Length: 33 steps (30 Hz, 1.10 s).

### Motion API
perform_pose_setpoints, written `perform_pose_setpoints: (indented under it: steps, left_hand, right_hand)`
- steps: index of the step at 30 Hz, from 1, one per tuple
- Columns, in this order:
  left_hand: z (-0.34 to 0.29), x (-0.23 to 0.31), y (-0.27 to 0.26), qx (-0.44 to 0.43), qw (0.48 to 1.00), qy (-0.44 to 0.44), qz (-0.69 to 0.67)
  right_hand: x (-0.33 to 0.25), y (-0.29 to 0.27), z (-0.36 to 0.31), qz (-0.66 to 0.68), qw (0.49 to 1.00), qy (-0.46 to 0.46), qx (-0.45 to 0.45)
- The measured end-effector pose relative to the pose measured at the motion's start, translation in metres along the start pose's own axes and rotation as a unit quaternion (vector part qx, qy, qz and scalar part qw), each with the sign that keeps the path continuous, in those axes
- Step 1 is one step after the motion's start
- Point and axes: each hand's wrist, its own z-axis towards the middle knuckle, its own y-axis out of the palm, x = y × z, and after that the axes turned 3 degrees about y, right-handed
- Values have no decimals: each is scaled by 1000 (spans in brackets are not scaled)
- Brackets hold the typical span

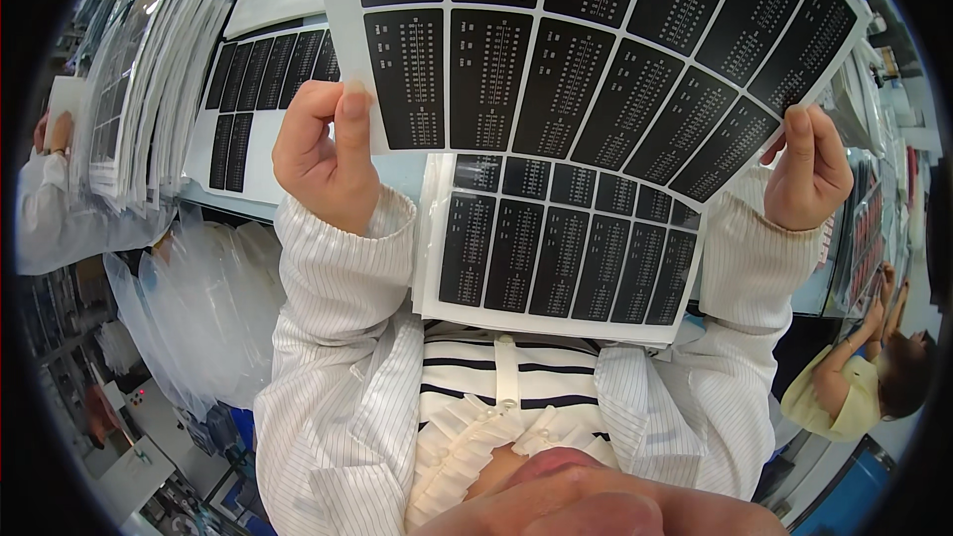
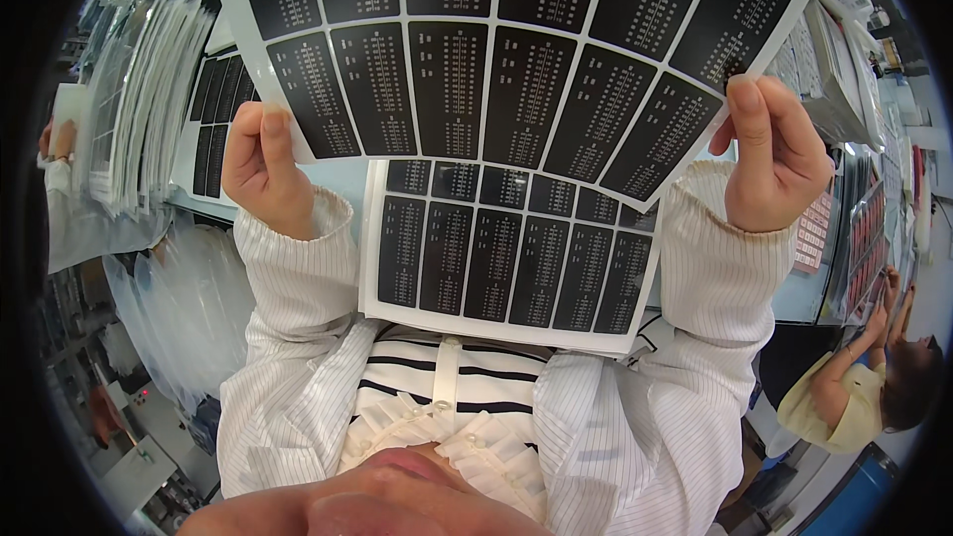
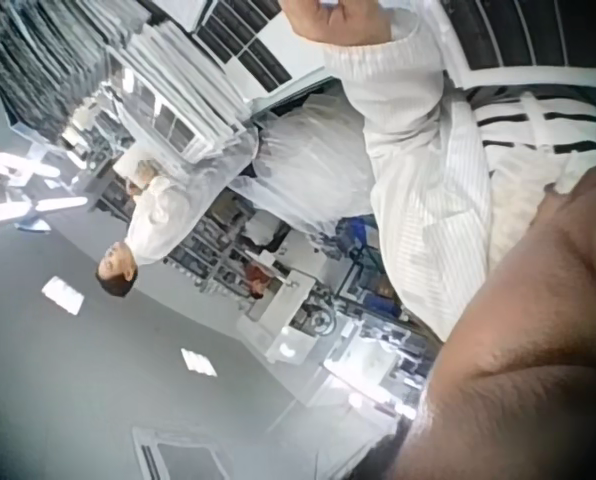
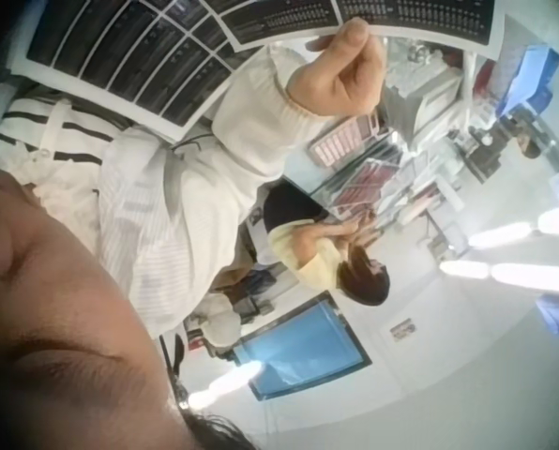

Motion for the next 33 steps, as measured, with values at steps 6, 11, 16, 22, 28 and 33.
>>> perform_pose_setpoints:
  steps: [6, 11, 16, 22, 28, 33]
  left_hand:
    - [0, 1, -1, -12, 1000, -3, -5]
    - [0, 0, -1, -6, 1000, 4, 4]
    - [0, 1, -1, -9, 1000, 6, 10]
    - [0, 1, -1, -10, 1000, 4, 9]
    - [0, 1, -1, -2, 1000, 6, 5]
    - [0, 1, 0, 4, 1000, 11, 8]
  right_hand:
    - [0, -1, 0, -8, 1000, 7, -5]
    - [1, 1, -1, -13, 1000, 2, -4]
    - [1, 0, 0, -6, 1000, 2, -13]
    - [4, -2, -2, -10, 1000, 3, -17]
    - [6, -3, -2, -14, 1000, -2, -27]
    - [5, -3, -2, -17, 999, -10, -33]
